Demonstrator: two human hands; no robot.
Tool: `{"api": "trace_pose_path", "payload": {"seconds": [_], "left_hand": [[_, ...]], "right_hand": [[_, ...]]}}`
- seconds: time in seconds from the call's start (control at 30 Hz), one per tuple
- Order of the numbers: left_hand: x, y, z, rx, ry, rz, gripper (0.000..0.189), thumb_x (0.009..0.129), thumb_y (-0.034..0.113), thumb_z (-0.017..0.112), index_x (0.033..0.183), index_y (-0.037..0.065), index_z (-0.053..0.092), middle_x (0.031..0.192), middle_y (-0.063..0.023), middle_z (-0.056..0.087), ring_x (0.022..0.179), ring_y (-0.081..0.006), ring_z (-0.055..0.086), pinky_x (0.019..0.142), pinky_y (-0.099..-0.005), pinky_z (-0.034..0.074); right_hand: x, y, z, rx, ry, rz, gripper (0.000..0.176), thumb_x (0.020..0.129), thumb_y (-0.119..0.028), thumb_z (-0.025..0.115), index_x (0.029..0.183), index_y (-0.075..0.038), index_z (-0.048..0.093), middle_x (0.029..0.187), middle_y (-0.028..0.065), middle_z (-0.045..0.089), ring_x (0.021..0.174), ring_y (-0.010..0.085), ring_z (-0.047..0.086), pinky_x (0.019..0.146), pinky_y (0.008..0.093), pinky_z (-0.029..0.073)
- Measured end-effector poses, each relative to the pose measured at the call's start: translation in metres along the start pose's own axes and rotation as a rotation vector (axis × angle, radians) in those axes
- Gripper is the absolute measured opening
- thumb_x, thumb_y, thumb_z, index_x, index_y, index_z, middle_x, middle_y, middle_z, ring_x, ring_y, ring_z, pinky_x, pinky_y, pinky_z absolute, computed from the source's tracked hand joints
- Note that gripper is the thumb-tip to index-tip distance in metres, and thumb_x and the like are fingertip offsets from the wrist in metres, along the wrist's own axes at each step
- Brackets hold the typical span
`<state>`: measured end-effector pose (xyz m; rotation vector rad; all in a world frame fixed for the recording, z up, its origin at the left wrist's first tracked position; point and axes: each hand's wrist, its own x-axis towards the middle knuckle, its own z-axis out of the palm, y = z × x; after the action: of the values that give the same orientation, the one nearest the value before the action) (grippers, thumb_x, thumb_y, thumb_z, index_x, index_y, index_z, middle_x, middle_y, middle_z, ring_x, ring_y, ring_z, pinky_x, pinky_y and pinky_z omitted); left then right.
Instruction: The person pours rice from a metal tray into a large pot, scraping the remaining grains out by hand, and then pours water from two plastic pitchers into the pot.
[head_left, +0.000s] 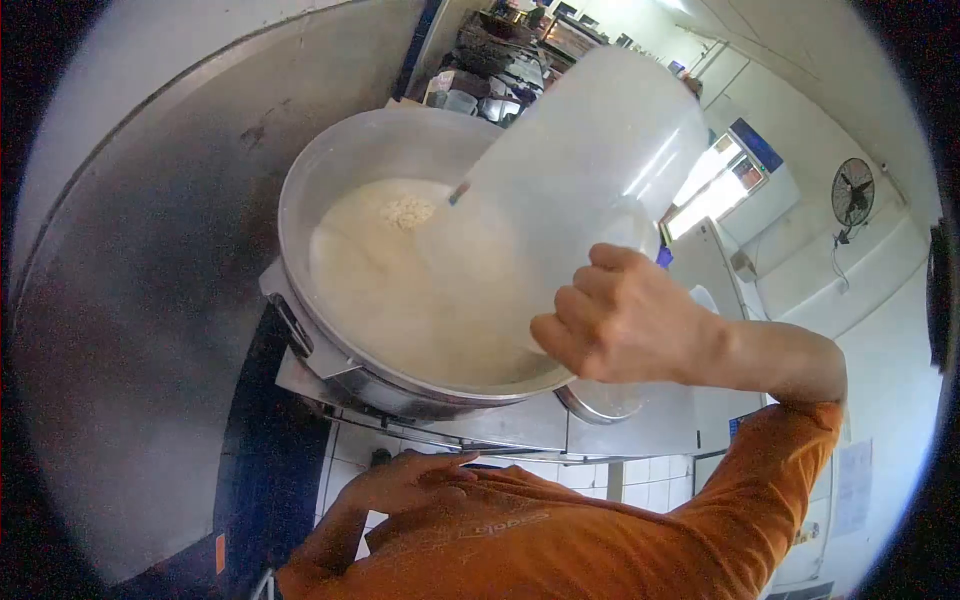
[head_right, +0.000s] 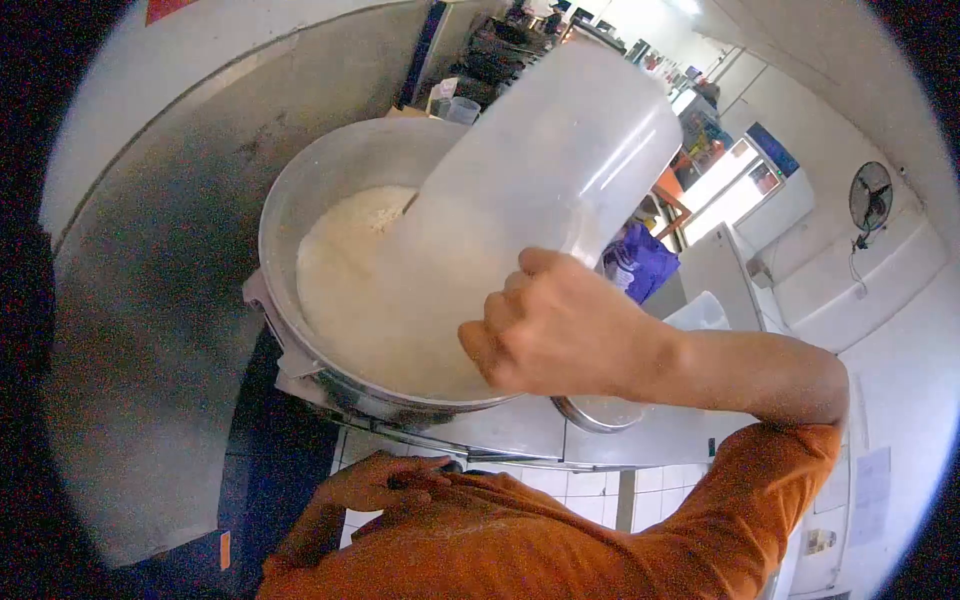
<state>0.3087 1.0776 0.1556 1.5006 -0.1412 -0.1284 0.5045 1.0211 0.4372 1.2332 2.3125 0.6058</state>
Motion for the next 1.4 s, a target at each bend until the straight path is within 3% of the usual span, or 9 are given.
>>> {"api": "trace_pose_path", "payload": {"seconds": [0.1, 0.33, 0.43, 0.5, 0.7, 0.93, 1.2, 1.33, 1.4], "left_hand": [[0.001, 0.004, -0.002, 0.095, 0.017, -0.061, 0.057, 0.088, 0.024, 0.061, 0.138, 0.009, 0.038, 0.113, -0.0117, 0.064, 0.103, -0.0217, 0.061, 0.091, -0.0333, 0.045], [0.004, 0.009, 0.003, 0.069, 0.017, -0.054, 0.056, 0.088, 0.023, 0.061, 0.138, 0.009, 0.038, 0.114, -0.0115, 0.063, 0.102, -0.0208, 0.062, 0.09, -0.0326, 0.045], [0.007, 0.02, 0.001, 0.133, -0.054, -0.182, 0.057, 0.09, 0.024, 0.06, 0.14, 0.01, 0.036, 0.117, -0.0077, 0.062, 0.104, -0.0194, 0.058, 0.092, -0.0329, 0.044], [0.008, 0.02, 0.002, 0.142, -0.039, -0.056, 0.057, 0.09, 0.025, 0.06, 0.14, 0.01, 0.036, 0.117, -0.008, 0.062, 0.107, -0.02, 0.057, 0.093, -0.0331, 0.043], [0.018, 0.018, 0.002, 0.164, -0.092, -0.135, 0.06, 0.089, 0.026, 0.06, 0.141, 0.009, 0.033, 0.12, -0.0086, 0.059, 0.109, -0.0202, 0.056, 0.095, -0.0353, 0.042], [0.029, 0.02, 0.01, 0.36, -0.071, -0.066, 0.061, 0.09, 0.027, 0.059, 0.141, 0.008, 0.032, 0.122, -0.0085, 0.058, 0.111, -0.0211, 0.055, 0.098, -0.0359, 0.039], [0.033, 0.015, 0.026, 0.293, -0.054, -0.187, 0.059, 0.09, 0.033, 0.056, 0.139, 0.008, 0.036, 0.129, -0.0086, 0.054, 0.12, -0.0242, 0.05, 0.101, -0.0361, 0.036], [0.045, 0.024, 0.036, 0.352, -0.079, -0.284, 0.059, 0.09, 0.036, 0.057, 0.137, 0.008, 0.038, 0.131, -0.0068, 0.052, 0.122, -0.0258, 0.048, 0.101, -0.036, 0.036], [0.056, 0.025, 0.041, 0.354, -0.034, -0.225, 0.062, 0.086, 0.035, 0.063, 0.136, 0.006, 0.04, 0.116, -0.0126, 0.062, 0.107, -0.0249, 0.059, 0.093, -0.0347, 0.043]], "right_hand": [[-0.008, 0.012, 0.001, -0.089, 0.095, 0.066, 0.011, 0.065, -0.017, 0.06, 0.064, -0.009, 0.053, 0.052, 0.0001, 0.048, 0.051, 0.0158, 0.055, 0.052, 0.0305, 0.043], [-0.046, 0.037, -0.019, -0.186, 0.272, 0.295, 0.016, 0.062, -0.018, 0.062, 0.069, -0.009, 0.051, 0.056, 0.0008, 0.043, 0.052, 0.0174, 0.053, 0.049, 0.0317, 0.04], [-0.066, 0.038, -0.007, -0.131, 0.313, 0.327, 0.018, 0.064, -0.018, 0.063, 0.071, -0.008, 0.05, 0.056, 0.0016, 0.041, 0.051, 0.0185, 0.052, 0.048, 0.0323, 0.039], [-0.078, 0.035, -0.003, -0.099, 0.318, 0.344, 0.018, 0.065, -0.019, 0.063, 0.071, -0.008, 0.049, 0.056, 0.0018, 0.041, 0.051, 0.0188, 0.052, 0.047, 0.0327, 0.038], [-0.1, 0.029, -0.01, -0.071, 0.397, 0.417, 0.021, 0.066, -0.021, 0.065, 0.07, -0.008, 0.048, 0.056, 0.0024, 0.04, 0.049, 0.0191, 0.049, 0.046, 0.0325, 0.036], [-0.106, 0.028, 0.016, 0.038, 0.382, 0.279, 0.022, 0.067, -0.022, 0.065, 0.068, -0.009, 0.048, 0.055, 0.0015, 0.04, 0.047, 0.0181, 0.048, 0.046, 0.0317, 0.038], [-0.111, 0.036, 0.038, -0.06, 0.475, 0.137, 0.019, 0.066, -0.022, 0.063, 0.068, -0.01, 0.049, 0.054, -0.0003, 0.04, 0.049, 0.0169, 0.05, 0.045, 0.0305, 0.038], [-0.116, 0.04, 0.045, -0.107, 0.567, 0.2, 0.018, 0.066, -0.021, 0.061, 0.066, -0.01, 0.047, 0.053, -0.0009, 0.042, 0.047, 0.0161, 0.049, 0.045, 0.031, 0.039], [-0.128, 0.044, 0.052, -0.057, 0.578, 0.266, 0.021, 0.068, -0.023, 0.064, 0.067, -0.01, 0.047, 0.054, 0.0013, 0.045, 0.048, 0.0201, 0.051, 0.045, 0.0335, 0.04]]}}
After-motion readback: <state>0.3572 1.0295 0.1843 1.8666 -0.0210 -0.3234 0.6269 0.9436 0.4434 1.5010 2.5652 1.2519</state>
